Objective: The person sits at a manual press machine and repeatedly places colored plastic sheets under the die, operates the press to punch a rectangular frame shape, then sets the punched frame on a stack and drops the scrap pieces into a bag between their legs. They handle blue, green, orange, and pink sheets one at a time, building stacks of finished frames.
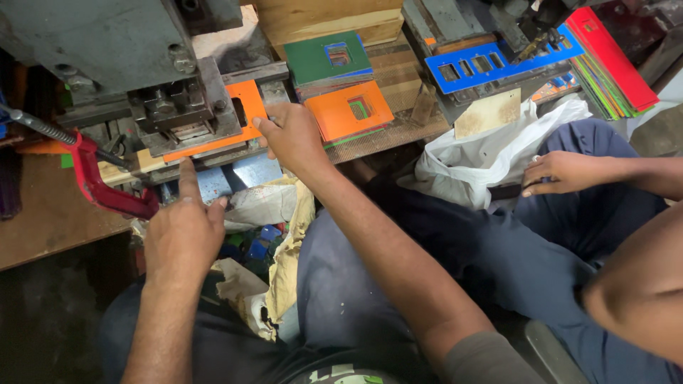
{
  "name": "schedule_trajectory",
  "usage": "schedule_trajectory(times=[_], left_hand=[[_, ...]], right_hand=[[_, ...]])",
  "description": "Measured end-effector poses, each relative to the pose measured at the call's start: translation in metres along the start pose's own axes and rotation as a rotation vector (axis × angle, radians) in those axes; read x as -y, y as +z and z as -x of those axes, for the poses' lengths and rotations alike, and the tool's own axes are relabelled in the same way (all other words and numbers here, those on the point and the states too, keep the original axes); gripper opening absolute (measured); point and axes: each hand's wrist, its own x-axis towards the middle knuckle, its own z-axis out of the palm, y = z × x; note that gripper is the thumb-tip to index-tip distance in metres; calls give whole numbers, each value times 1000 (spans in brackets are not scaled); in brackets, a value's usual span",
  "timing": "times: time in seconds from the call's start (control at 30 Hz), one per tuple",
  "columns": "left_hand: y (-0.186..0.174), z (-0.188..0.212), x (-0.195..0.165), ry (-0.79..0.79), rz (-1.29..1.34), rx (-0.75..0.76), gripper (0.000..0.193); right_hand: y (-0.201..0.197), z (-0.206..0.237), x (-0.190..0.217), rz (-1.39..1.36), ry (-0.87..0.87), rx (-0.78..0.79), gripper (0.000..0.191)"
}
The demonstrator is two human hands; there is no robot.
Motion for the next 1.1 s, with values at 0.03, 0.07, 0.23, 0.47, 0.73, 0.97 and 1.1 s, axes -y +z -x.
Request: schedule_trajectory(times=[0.03, 0.07, 0.23, 0.47, 0.73, 0.97, 1.1], left_hand=[[0, 0, 0, -2, 1, -4, 83], [0, 0, 0, -6, 1, -7, 83], [1, 0, 0, -19, 9, 11, 82], [-2, 0, -2, -10, 9, 5, 83], [20, 36, 22, 34, 740, -109, 56], [89, 81, 57, -163, 1536, 227, 33], [119, 94, 86, -213, 1420, 211, 28]], right_hand=[[0, 0, 1, 3, -4, -2, 26], [0, -1, 1, 5, -5, -4, 26], [-1, -3, 0, -14, 32, -6, 30], [-7, -12, -12, 49, 9, 24, 32], [-100, 52, -20, -203, 233, 256, 30], [-107, 176, -18, -256, 189, 183, 28], [-81, 212, -18, -239, 297, 212, 24]])
